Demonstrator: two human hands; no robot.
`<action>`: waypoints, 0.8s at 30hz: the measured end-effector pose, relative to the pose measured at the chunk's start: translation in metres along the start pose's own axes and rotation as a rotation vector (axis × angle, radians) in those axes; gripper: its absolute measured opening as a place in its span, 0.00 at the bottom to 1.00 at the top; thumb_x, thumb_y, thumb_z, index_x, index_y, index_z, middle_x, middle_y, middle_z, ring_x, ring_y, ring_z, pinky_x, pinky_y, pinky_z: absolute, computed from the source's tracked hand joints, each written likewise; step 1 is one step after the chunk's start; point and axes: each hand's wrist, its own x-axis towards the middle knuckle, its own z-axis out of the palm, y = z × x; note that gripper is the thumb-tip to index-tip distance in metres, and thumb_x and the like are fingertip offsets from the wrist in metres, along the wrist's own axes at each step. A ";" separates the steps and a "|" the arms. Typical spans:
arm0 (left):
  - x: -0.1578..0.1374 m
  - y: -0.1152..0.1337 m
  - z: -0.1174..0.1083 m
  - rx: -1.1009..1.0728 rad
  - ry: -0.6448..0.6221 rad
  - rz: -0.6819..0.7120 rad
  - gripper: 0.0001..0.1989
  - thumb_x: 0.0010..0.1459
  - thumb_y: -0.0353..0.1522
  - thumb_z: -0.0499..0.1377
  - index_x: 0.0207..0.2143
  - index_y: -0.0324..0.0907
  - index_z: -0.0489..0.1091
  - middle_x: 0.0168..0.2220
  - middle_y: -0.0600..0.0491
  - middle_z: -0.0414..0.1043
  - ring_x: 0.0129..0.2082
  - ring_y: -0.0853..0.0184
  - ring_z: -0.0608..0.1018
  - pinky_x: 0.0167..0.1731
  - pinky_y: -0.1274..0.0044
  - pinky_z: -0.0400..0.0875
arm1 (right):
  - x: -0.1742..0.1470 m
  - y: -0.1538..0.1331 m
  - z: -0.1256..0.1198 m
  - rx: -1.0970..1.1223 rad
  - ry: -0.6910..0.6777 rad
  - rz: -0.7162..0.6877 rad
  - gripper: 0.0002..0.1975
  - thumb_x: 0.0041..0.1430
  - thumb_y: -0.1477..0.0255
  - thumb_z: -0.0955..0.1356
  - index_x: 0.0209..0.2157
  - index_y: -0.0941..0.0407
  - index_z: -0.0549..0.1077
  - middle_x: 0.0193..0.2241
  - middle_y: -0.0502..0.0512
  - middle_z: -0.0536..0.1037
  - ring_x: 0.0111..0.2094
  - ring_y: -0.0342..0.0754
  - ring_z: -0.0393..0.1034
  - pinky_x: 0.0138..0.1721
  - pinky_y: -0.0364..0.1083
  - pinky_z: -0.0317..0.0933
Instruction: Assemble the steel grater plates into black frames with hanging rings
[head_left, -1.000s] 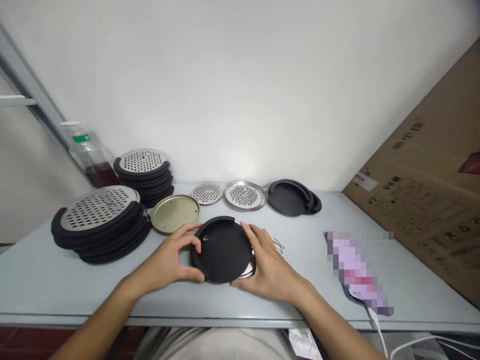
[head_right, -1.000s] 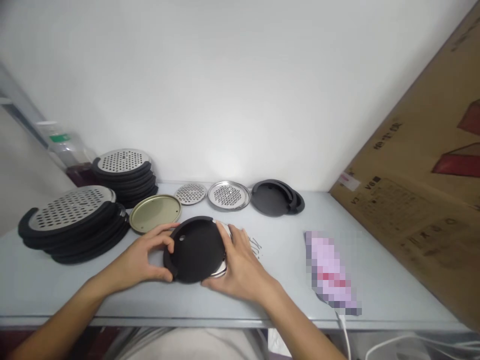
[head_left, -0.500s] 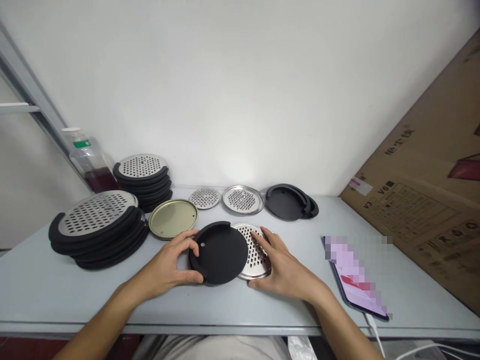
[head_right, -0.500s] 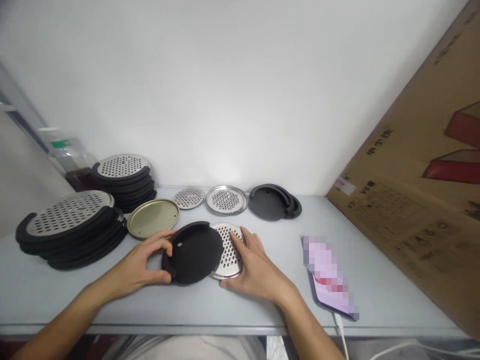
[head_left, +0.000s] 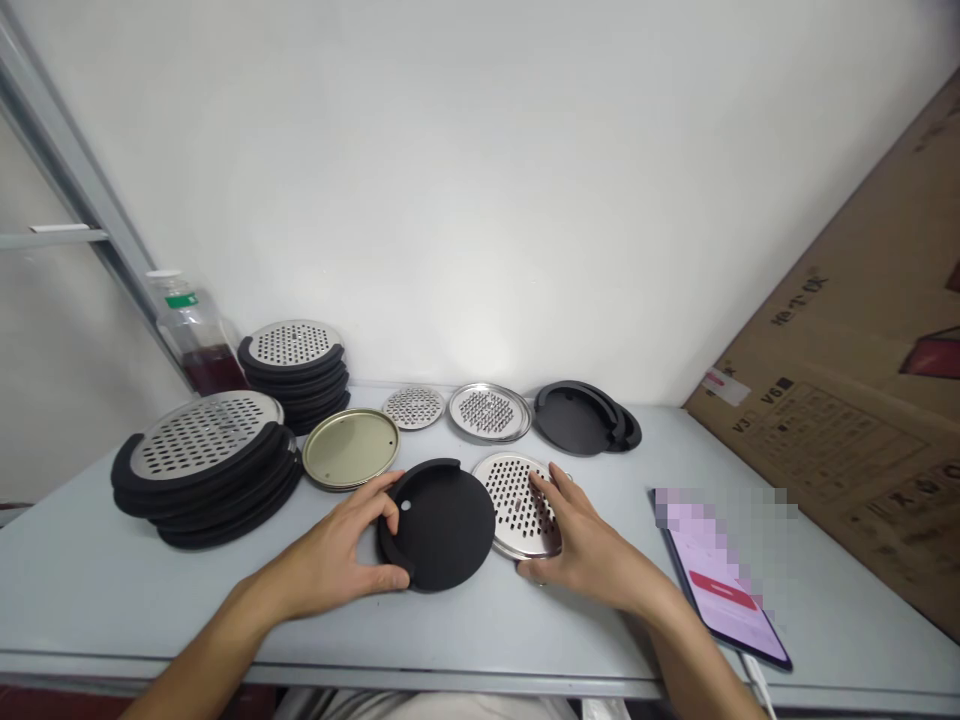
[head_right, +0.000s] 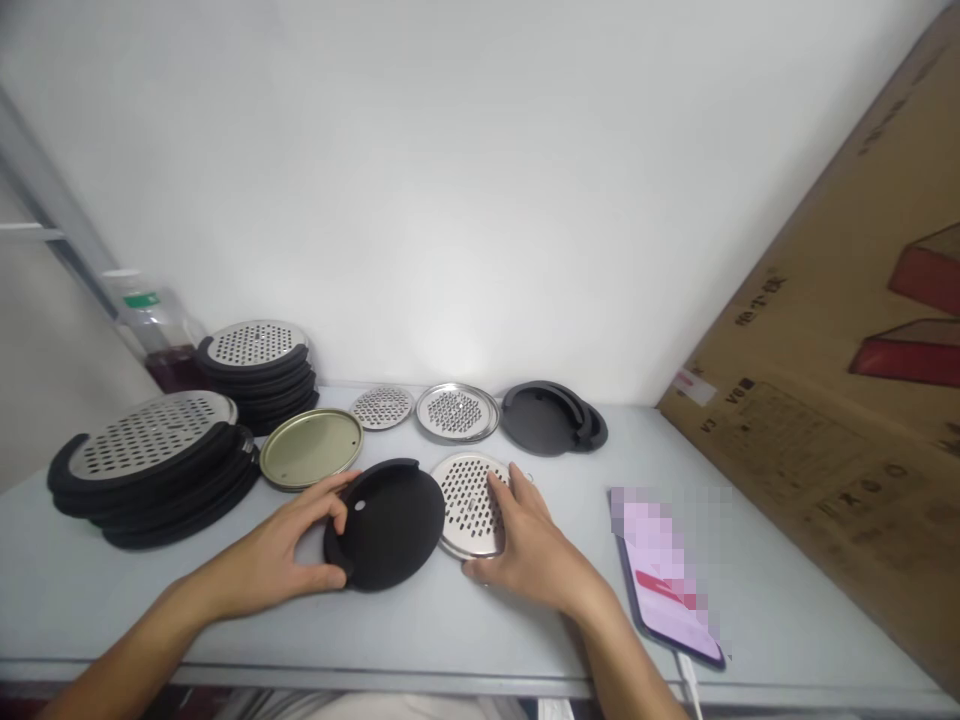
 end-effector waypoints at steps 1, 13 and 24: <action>-0.001 0.000 0.000 0.001 -0.006 0.005 0.17 0.49 0.43 0.66 0.36 0.46 0.65 0.68 0.48 0.46 0.67 0.53 0.53 0.62 0.61 0.53 | 0.000 0.002 0.000 0.002 -0.003 0.003 0.57 0.44 0.53 0.73 0.68 0.57 0.42 0.69 0.64 0.33 0.69 0.57 0.25 0.66 0.54 0.39; -0.009 -0.001 -0.011 0.042 -0.036 0.065 0.17 0.50 0.41 0.66 0.35 0.44 0.63 0.68 0.46 0.45 0.67 0.51 0.53 0.61 0.62 0.55 | 0.007 0.004 0.010 0.030 0.151 -0.086 0.59 0.39 0.49 0.74 0.67 0.48 0.44 0.67 0.64 0.42 0.68 0.68 0.31 0.63 0.65 0.40; -0.010 0.006 -0.006 0.056 -0.013 0.014 0.16 0.48 0.40 0.67 0.34 0.46 0.64 0.68 0.51 0.45 0.67 0.52 0.54 0.62 0.60 0.54 | 0.005 0.004 0.006 0.054 0.132 0.006 0.54 0.44 0.44 0.71 0.67 0.50 0.49 0.68 0.63 0.38 0.68 0.65 0.33 0.64 0.60 0.45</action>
